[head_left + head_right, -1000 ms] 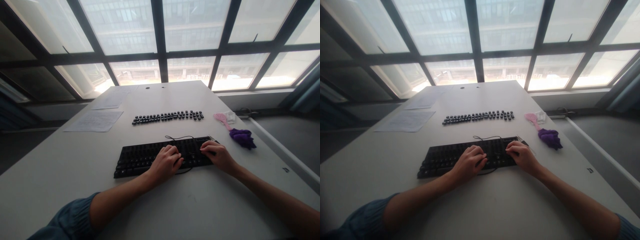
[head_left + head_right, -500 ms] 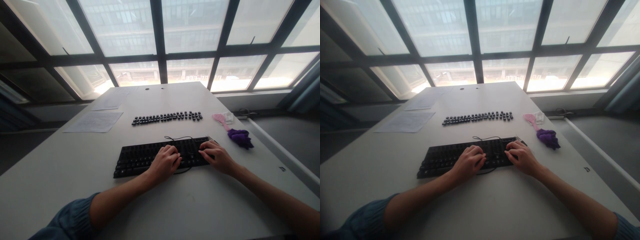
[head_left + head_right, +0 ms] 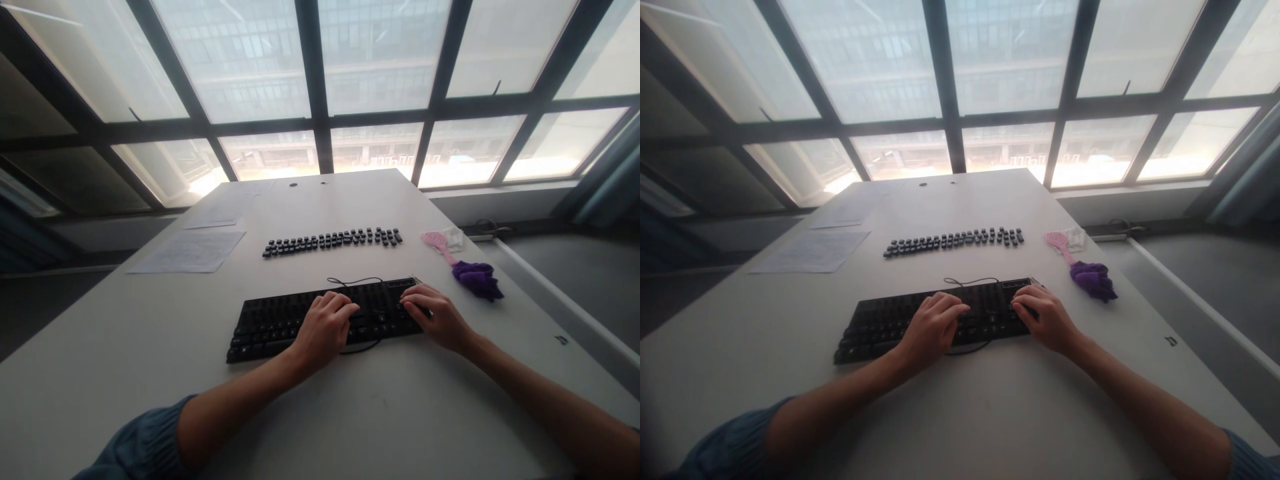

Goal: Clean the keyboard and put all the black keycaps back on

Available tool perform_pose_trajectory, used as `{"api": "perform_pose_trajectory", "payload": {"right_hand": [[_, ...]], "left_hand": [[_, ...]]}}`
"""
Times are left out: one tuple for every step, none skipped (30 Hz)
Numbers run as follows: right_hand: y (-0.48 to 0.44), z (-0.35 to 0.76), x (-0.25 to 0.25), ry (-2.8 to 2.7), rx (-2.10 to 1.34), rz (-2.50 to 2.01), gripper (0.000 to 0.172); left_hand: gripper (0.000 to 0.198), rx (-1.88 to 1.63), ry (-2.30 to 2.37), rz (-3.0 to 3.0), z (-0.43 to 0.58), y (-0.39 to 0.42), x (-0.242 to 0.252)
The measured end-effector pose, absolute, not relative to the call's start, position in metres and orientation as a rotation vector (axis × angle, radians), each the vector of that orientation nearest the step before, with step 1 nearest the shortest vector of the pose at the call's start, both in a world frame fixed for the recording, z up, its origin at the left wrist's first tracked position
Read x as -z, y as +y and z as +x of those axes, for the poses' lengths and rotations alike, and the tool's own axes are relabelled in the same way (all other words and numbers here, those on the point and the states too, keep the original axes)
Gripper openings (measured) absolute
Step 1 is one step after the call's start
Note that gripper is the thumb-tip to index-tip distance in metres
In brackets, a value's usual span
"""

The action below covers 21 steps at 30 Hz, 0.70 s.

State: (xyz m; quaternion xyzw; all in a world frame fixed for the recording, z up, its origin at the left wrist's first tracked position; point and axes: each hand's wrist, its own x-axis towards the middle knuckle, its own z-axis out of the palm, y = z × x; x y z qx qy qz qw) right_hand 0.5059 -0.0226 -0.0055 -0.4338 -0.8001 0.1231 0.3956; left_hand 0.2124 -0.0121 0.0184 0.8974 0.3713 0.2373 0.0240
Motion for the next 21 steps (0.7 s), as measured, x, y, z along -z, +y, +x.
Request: {"api": "perform_pose_trajectory", "payload": {"right_hand": [[-0.023, 0.506, 0.005, -2.026, -0.308, -1.092, 0.014], [-0.022, 0.506, 0.004, -2.020, -0.304, -1.087, 0.014], [-0.022, 0.506, 0.003, -2.010, -0.297, -1.085, 0.014], [-0.022, 0.507, 0.002, -2.000, -0.289, -1.084, 0.014], [-0.022, 0.508, 0.000, -1.987, -0.277, -1.085, 0.014], [-0.021, 0.510, -0.002, -1.970, -0.259, -1.091, 0.014], [-0.020, 0.512, -0.004, -1.951, -0.238, -1.101, 0.014], [-0.018, 0.515, -0.007, -1.933, -0.213, -1.117, 0.014], [-0.015, 0.519, -0.010, -1.916, -0.186, -1.137, 0.014], [-0.011, 0.524, -0.013, -1.901, -0.155, -1.160, 0.014], [-0.006, 0.529, -0.017, -1.891, -0.124, -1.186, 0.015], [0.001, 0.533, -0.021, -1.888, -0.096, -1.216, 0.015], [0.009, 0.538, -0.025, -1.888, -0.071, -1.250, 0.016], [0.019, 0.543, -0.029, -1.887, -0.048, -1.288, 0.016], [0.030, 0.546, -0.032, -1.889, -0.027, -1.329, 0.017], [0.042, 0.549, -0.036, -1.891, -0.010, -1.373, 0.017], [0.056, 0.551, -0.039, -1.889, 0.010, -1.418, 0.017], [0.070, 0.552, -0.041, -1.898, 0.028, -1.463, 0.016], [0.084, 0.553, -0.042, -1.906, 0.040, -1.514, 0.016], [0.097, 0.552, -0.043, -1.910, 0.052, -1.571, 0.016], [0.110, 0.550, -0.043, -1.937, 0.058, -1.625, 0.016]], "left_hand": [[0.031, -0.730, 1.155, 2.775, 0.212, -0.012, -0.017], [0.032, -0.730, 1.160, 2.771, 0.213, -0.012, -0.017], [0.032, -0.730, 1.164, 2.765, 0.213, -0.012, -0.018], [0.032, -0.734, 1.167, 2.755, 0.213, -0.012, -0.020], [0.031, -0.741, 1.171, 2.739, 0.212, -0.010, -0.023], [0.031, -0.753, 1.180, 2.714, 0.212, -0.008, -0.028], [0.030, -0.770, 1.194, 2.683, 0.211, -0.005, -0.034], [0.029, -0.787, 1.215, 2.650, 0.210, 0.000, -0.041], [0.027, -0.809, 1.239, 2.620, 0.209, 0.005, -0.049], [0.025, -0.828, 1.263, 2.597, 0.208, 0.012, -0.057], [0.023, -0.840, 1.282, 2.589, 0.208, 0.021, -0.064], [0.022, -0.853, 1.293, 2.591, 0.210, 0.030, -0.072], [0.022, -0.853, 1.297, 2.599, 0.213, 0.041, -0.078], [0.022, -0.851, 1.295, 2.608, 0.217, 0.052, -0.083], [0.022, -0.841, 1.294, 2.610, 0.223, 0.065, -0.086], [0.021, -0.825, 1.299, 2.604, 0.231, 0.078, -0.088], [0.021, -0.798, 1.303, 2.602, 0.240, 0.091, -0.089], [0.021, -0.772, 1.315, 2.595, 0.251, 0.104, -0.088], [0.020, -0.737, 1.320, 2.584, 0.262, 0.116, -0.085], [0.020, -0.714, 1.335, 2.568, 0.274, 0.128, -0.081], [0.020, -0.691, 1.363, 2.549, 0.285, 0.139, -0.076]]}}
